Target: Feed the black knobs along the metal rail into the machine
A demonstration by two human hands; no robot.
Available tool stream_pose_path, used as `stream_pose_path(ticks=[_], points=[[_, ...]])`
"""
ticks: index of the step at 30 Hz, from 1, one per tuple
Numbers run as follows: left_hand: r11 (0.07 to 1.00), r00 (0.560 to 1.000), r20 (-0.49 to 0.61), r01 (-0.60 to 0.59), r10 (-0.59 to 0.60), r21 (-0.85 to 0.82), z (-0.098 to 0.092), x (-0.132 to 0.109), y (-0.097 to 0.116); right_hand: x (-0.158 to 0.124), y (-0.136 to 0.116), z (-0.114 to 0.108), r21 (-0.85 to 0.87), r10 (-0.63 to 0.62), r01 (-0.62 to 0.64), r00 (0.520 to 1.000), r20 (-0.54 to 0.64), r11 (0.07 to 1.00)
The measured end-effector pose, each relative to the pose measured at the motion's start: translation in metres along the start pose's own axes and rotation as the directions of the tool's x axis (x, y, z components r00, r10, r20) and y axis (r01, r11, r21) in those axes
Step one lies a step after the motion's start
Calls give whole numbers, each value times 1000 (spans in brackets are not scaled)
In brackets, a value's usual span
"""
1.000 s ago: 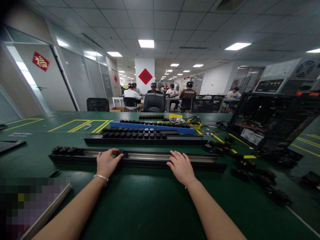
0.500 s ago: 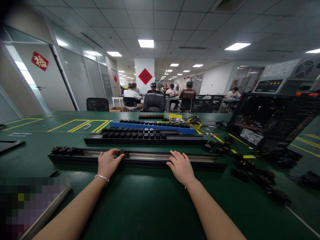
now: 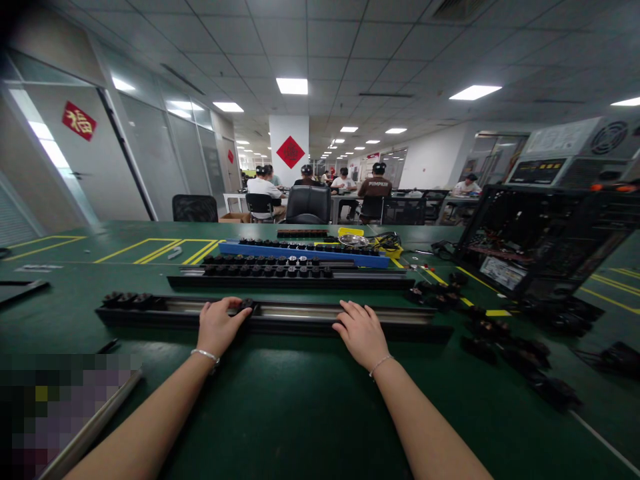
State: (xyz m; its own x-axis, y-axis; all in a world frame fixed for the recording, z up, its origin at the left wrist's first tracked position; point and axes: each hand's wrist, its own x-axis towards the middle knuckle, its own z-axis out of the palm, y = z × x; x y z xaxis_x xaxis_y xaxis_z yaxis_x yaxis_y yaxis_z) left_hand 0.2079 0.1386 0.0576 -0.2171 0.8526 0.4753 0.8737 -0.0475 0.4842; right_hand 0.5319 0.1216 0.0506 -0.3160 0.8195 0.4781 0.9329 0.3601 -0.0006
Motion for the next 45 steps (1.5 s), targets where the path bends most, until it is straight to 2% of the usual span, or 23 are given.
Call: stream_pose_path(ticks=[29,40,45], points=[[992,992,-32,-123,123,-16,8,-3,5,0,1,2,-16,-11,11,1000,-9,1000],[990,990,-4,-138,138,-13,6,-5,10,0,1,3,-8,-4,4,1000,-17,1000],[992,994,7,-114,113,61,3,-7,13,0,0,1,-1,-7,7,1000,-10,1000]])
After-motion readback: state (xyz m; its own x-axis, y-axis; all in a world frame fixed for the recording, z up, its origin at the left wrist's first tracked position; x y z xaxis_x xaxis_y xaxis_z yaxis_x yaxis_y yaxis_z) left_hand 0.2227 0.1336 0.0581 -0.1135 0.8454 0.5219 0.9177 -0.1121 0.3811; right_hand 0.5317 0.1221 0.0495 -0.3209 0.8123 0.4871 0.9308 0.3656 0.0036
